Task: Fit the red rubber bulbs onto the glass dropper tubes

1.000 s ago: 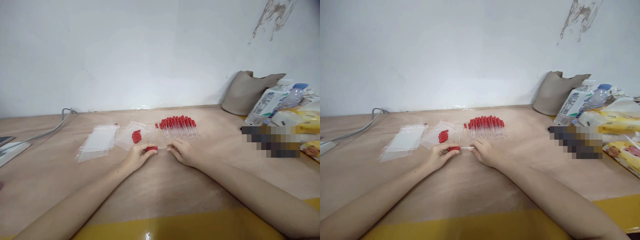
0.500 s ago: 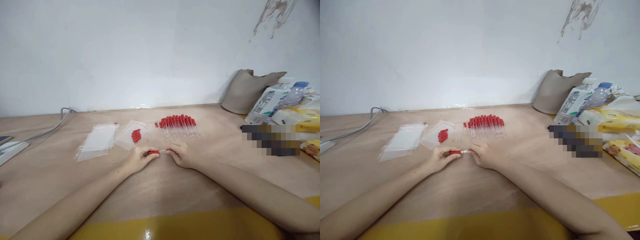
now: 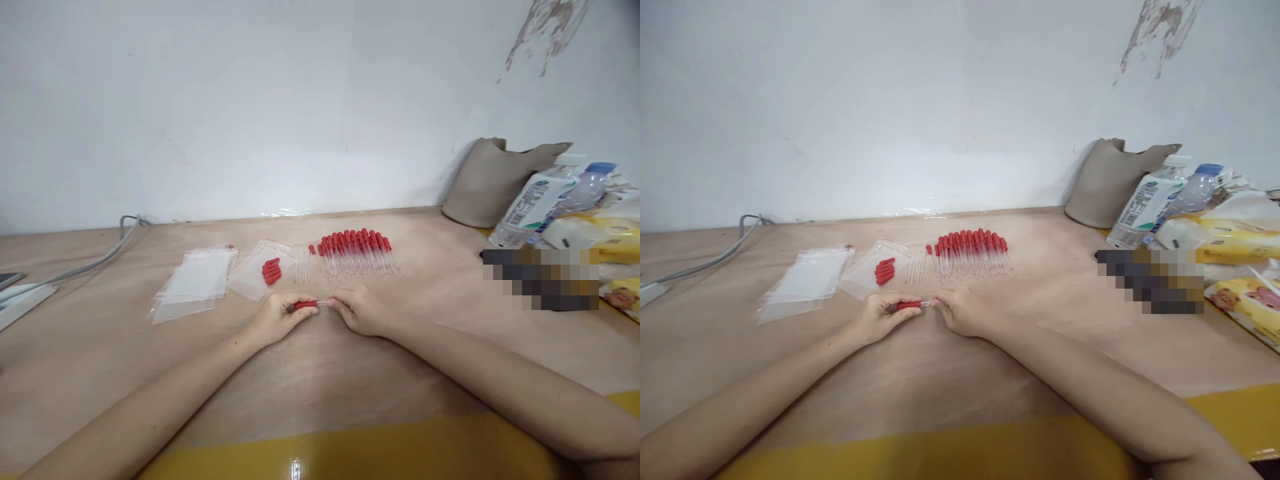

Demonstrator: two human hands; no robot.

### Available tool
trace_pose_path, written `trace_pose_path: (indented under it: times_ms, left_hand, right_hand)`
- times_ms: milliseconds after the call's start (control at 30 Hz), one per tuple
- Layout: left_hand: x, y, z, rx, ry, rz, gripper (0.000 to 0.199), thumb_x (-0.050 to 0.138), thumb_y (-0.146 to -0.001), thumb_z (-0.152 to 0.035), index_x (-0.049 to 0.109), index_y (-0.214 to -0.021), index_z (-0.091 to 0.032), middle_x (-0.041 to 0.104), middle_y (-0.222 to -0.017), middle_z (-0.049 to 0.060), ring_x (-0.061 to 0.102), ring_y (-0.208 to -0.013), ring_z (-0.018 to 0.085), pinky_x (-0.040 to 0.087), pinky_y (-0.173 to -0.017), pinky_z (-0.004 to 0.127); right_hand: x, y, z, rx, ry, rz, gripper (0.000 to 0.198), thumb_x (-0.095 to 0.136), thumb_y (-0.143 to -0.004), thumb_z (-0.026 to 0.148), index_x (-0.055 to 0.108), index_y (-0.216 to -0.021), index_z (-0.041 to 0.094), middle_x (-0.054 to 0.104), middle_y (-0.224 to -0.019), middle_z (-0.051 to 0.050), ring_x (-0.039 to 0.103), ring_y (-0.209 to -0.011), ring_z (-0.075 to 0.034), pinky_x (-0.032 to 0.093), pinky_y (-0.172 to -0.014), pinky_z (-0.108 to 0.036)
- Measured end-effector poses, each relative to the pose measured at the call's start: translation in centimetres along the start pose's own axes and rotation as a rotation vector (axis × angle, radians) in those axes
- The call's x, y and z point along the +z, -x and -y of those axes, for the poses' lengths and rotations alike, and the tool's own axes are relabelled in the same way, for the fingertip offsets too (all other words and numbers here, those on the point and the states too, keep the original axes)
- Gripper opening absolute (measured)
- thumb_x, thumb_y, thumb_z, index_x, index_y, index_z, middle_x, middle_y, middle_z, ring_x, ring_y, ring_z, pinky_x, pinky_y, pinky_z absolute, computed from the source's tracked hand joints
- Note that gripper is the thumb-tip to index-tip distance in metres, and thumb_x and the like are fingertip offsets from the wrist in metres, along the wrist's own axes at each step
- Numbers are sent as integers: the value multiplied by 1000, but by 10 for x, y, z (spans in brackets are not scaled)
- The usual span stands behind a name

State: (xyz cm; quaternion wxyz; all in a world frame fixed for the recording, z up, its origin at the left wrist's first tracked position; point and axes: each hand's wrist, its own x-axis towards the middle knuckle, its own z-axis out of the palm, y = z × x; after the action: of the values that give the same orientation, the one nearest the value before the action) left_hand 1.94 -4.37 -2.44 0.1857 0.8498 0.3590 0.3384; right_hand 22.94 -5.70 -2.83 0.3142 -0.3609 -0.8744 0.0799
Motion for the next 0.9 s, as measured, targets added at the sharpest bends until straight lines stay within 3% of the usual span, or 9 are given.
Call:
trace_pose_path:
  times_ms: [167, 433, 567, 733, 833, 900]
  left_hand:
    - [0, 0, 3, 48, -8, -4, 20, 61, -76, -33, 68, -89, -20, 71, -82, 3, 66, -71, 16, 52, -65, 25]
    - [-1, -5, 9, 182, -32, -14, 18, 59, -79, -28, 66, -93, -19, 70, -86, 4, 64, -75, 14, 51, -68, 25]
    - [-10, -10, 15, 232, -198, -146, 27, 62, -76, -31, 62, -101, -19, 66, -92, 5, 59, -86, 18, 47, -80, 32]
    - [-23, -11, 31, 26, -478, -371, 29, 60, -76, -33, 61, -101, -17, 60, -95, 8, 53, -93, 23, 42, -84, 37]
    - [-29, -10, 39, -103, -558, -389, 24, 59, -75, -32, 63, -93, -17, 58, -91, 7, 51, -91, 23, 41, -84, 38]
    - [-31, -10, 42, -148, -570, -382, 22, 58, -75, -32, 64, -91, -18, 57, -89, 6, 51, -90, 23, 40, -83, 37]
  right_hand:
    - [-2, 0, 3, 96, -60, 74, 30, 35, -89, 25, 56, -70, 17, 56, -59, 0, 47, -52, -11, 34, -51, -21]
    - [-15, -9, 13, 158, -90, 208, 21, 41, -86, 21, 57, -73, 16, 60, -67, -2, 49, -58, -10, 33, -54, -20]
    - [-29, -19, 12, 239, -143, 236, 12, 50, -77, 16, 62, -78, 17, 65, -73, -2, 54, -63, -11, 36, -57, -21]
    - [-31, -51, -8, 575, -174, 79, 22, 51, -77, 31, 63, -64, 18, 65, -65, -2, 58, -60, -13, 39, -57, -23]
    - [-16, -74, -20, 685, 29, -81, 25, 53, -76, 34, 62, -59, 18, 65, -68, -4, 59, -71, -17, 38, -62, -25]
    - [-4, -87, -25, 714, 185, -119, 29, 50, -77, 38, 62, -60, 18, 65, -72, -6, 59, -76, -20, 37, -70, -30]
